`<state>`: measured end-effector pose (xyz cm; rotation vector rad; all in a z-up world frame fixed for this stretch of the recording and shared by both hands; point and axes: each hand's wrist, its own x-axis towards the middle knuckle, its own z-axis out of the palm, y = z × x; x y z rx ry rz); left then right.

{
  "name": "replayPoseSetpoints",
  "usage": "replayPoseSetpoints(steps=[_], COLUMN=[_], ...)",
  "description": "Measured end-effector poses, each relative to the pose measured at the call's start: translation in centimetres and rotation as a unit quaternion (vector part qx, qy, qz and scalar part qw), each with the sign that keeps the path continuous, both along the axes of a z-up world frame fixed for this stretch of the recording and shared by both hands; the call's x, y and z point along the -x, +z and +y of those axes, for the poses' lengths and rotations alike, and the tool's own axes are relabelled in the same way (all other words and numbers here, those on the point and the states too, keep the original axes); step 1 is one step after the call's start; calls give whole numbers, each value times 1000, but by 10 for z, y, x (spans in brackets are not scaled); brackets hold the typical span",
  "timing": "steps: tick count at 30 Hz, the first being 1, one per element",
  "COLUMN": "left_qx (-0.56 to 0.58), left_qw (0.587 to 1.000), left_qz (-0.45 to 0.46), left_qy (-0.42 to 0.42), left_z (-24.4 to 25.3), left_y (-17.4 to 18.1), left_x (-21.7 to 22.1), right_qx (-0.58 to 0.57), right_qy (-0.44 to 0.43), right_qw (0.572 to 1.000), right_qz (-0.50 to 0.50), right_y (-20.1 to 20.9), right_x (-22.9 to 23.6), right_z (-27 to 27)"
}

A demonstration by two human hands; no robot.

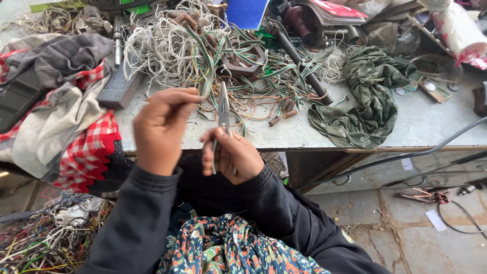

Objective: The person uses pliers to strip insulation from multiple small wires, then gathers and separates the stripped wires by hand. The work occurs at a cluttered table with various tools and materials nearby.

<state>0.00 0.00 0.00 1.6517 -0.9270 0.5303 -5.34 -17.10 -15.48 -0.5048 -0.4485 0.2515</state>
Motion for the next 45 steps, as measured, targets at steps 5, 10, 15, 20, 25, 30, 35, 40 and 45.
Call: replayPoseSetpoints(steps=[5, 10, 15, 20, 25, 30, 35, 40, 45], left_qx=[55, 16, -95, -66, -16, -1, 55, 60, -3], left_qw=[992, 997, 983, 979, 990, 989, 991, 989, 984], left_qz=[114, 55, -96, -94, -33, 0, 17, -3, -40], left_qy=[-15, 44, 127, 170, 137, 147, 124, 134, 175], left_z=[12, 21, 28, 38, 48, 55, 61, 69, 66], left_y=[6, 5, 7, 8, 2, -6, -13, -14, -10], left_x=[0, 20, 41, 49, 59, 64, 67, 70, 77], right_qx=[103, 244, 268, 406, 395, 387, 533, 453, 448], right_qy=[10, -16, -46, -186, -144, -179, -284, -221, -205], right_qw=[994, 970, 962, 890, 902, 885, 762, 841, 837], right_qz=[37, 7, -3, -95, -96, -185, -233, -197, -239], right_y=[65, 83, 78, 74, 66, 57, 59, 62, 60], right_x=[11, 20, 21, 29, 29, 28, 29, 32, 34], right_z=[17, 27, 34, 38, 42, 47, 50, 52, 56])
